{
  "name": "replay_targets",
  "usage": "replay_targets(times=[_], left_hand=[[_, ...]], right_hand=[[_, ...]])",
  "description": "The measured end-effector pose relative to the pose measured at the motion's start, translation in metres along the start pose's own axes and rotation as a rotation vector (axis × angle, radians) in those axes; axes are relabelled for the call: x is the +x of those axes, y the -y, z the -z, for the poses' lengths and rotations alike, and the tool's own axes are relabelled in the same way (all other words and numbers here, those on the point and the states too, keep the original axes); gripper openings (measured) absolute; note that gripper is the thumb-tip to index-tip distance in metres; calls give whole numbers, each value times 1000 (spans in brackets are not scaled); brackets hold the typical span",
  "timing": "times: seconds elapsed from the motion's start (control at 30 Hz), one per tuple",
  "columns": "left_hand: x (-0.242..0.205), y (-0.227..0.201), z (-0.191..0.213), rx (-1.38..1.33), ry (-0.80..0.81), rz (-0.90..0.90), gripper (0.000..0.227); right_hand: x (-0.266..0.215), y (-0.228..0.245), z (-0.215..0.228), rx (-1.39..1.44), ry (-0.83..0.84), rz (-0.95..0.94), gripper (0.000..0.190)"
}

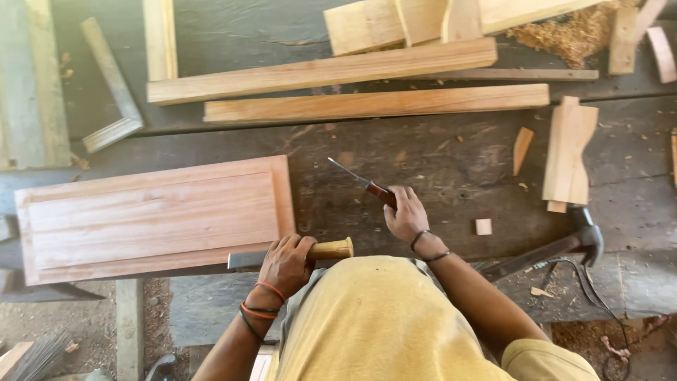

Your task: The person hammers nails into a long wooden rail on a workbench, then fits the rail to a wooden panel frame and hammers it into place. They use a chisel and hammer to trim and seat joints, working the frame pieces together by hand.

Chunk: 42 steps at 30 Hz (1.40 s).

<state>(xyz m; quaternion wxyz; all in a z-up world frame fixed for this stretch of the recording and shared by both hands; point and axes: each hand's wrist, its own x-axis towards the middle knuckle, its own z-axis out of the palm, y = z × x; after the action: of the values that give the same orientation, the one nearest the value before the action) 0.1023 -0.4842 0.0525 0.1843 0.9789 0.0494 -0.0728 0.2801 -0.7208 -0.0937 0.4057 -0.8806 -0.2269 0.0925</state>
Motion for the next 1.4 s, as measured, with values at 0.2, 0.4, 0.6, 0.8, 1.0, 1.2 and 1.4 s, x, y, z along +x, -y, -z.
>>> replay_targets(times=[0.2, 0.4, 0.6, 0.8, 1.0, 1.2, 1.4], left_hand=[[-71, 92, 31, -19, -15, 149, 30], [-112, 158, 57, -22, 14, 250, 30], [-107, 202, 67, -51, 61, 177, 30], [-69, 212, 68, -37, 159, 63, 36], [-38, 194, 63, -41, 200, -51, 35], [-32, 166, 39, -42, 271, -5, 38], [-35, 132, 18, -40, 386, 72, 38]], right_hand=[[58, 58, -69, -120, -67, 115, 44], [79, 94, -97, -281, -55, 50, 52], [52, 96, -85, -313, -54, -119, 74], [-6, 68, -49, -322, -249, -242, 79], [-91, -26, 18, -437, -609, -534, 72], [-156, -99, 84, -320, -721, -1076, 82], [-164, -134, 91, 134, -557, -1269, 71]])
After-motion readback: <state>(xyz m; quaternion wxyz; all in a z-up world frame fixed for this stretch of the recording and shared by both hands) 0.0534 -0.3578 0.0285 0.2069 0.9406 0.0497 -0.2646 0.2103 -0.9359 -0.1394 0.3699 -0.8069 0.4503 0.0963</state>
